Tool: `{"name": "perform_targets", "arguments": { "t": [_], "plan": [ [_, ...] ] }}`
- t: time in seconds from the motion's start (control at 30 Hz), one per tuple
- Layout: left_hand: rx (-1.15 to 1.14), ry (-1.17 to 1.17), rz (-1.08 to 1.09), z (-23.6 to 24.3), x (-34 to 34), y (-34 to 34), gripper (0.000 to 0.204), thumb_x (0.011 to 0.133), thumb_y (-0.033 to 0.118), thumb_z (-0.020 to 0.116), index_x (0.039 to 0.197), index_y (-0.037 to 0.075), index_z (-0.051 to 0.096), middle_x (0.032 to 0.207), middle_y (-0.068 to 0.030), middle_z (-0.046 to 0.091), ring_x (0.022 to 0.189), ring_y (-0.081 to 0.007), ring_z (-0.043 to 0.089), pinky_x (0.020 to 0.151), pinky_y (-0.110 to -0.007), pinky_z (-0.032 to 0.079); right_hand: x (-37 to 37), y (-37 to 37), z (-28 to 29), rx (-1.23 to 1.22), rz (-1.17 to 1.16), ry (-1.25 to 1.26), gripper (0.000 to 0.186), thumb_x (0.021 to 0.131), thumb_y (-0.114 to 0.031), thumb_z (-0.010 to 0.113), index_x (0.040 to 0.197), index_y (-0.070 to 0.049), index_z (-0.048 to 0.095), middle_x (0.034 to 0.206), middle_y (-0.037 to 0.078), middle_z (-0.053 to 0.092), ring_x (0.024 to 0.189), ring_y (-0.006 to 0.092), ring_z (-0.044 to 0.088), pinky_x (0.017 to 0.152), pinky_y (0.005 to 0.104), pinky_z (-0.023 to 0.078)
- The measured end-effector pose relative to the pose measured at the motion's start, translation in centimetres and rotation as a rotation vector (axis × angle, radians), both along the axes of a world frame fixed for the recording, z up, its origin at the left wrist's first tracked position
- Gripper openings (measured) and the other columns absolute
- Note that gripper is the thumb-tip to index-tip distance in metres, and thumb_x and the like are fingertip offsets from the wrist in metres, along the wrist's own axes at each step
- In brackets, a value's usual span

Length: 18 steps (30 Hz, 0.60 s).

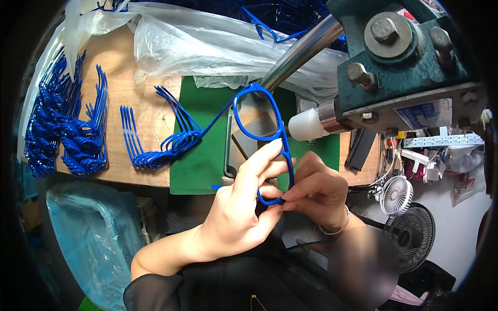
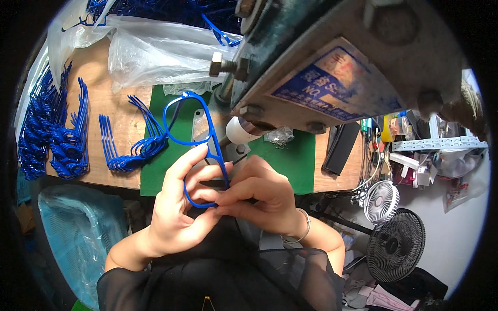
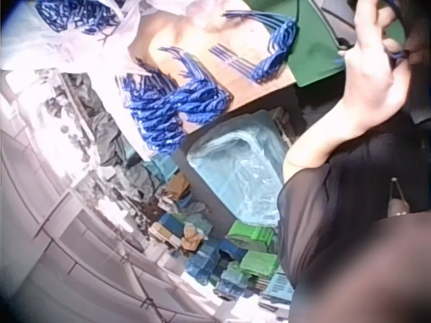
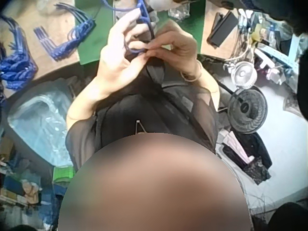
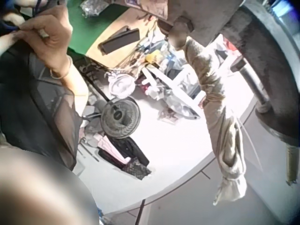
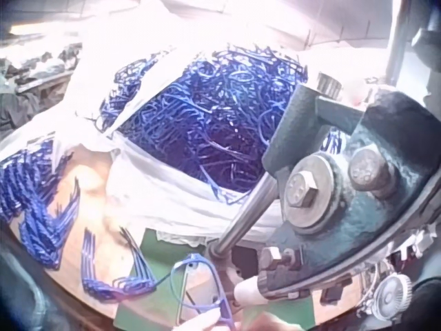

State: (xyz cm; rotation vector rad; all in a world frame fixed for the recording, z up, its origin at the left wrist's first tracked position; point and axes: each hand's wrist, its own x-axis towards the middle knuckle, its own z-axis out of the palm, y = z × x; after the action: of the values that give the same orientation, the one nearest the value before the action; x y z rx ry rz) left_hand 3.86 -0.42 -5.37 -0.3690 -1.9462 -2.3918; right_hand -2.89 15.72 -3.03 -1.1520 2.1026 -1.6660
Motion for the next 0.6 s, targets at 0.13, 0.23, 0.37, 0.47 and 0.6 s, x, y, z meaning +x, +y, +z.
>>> {"name": "perform_targets", "arguments": {
  "t": [0.13,0.23,0.37,0.47,0.6],
  "plan": [
    [0.105,-0.135,-0.051,0.6,-0.3,-0.3,0.081,0.070,-0.016,0.056,0.135,0.005,0.012,0.125,-0.0204,0.042,0.090,-0.0146,0.057,0.080,-0.025,0.046,-0.5,0.4,-0.7,-0.134,0.000,0.020,0.020,0.064,-0.007,0.076,0.080,-0.004,0.064,0.072,0.003,0.053,0.066,0.0161,0.047,0.062,0.0273,0.038],
    [0.089,0.008,0.102,1.7,-1.2,-0.1,0.082,0.069,-0.016,0.058,0.134,0.006,0.013,0.121,-0.0163,0.046,0.088,-0.0113,0.055,0.079,-0.023,0.046,-1.5,1.1,-0.3,-0.201,-0.091,0.066,0.017,0.071,-0.002,0.069,0.084,0.001,0.060,0.074,0.006,0.055,0.065,0.0156,0.046,0.064,0.0258,0.036],
    [-0.039,0.044,0.189,3.2,-4.1,0.5,0.079,0.072,-0.013,0.057,0.134,0.006,0.011,0.120,-0.0124,0.041,0.109,-0.0175,0.043,0.082,-0.028,0.047,-2.0,1.3,0.8,-0.283,-0.309,0.091,0.012,0.078,-0.005,0.062,0.085,0.003,0.055,0.074,0.006,0.055,0.064,0.0126,0.047,0.060,0.0216,0.038],
    [-0.180,0.094,0.191,3.2,-4.9,0.6,0.075,0.075,-0.010,0.057,0.132,0.004,0.010,0.118,-0.0123,0.042,0.103,-0.0159,0.048,0.079,-0.028,0.049,-3.2,1.6,3.0,-0.452,-0.505,0.280,0.015,0.082,-0.014,0.059,0.085,0.001,0.055,0.075,0.007,0.055,0.061,0.0118,0.049,0.057,0.0206,0.040],
    [0.005,0.126,0.136,2.5,-6.8,2.4,0.068,0.076,-0.008,0.059,0.127,0.001,0.015,0.115,-0.0127,0.043,0.094,-0.0120,0.050,0.073,-0.025,0.049,-5.2,5.3,13.3,-1.089,-0.559,0.616,0.029,0.086,-0.030,0.052,0.097,-0.004,0.057,0.079,0.008,0.059,0.069,0.0179,0.054,0.062,0.0315,0.044]
  ]
}}
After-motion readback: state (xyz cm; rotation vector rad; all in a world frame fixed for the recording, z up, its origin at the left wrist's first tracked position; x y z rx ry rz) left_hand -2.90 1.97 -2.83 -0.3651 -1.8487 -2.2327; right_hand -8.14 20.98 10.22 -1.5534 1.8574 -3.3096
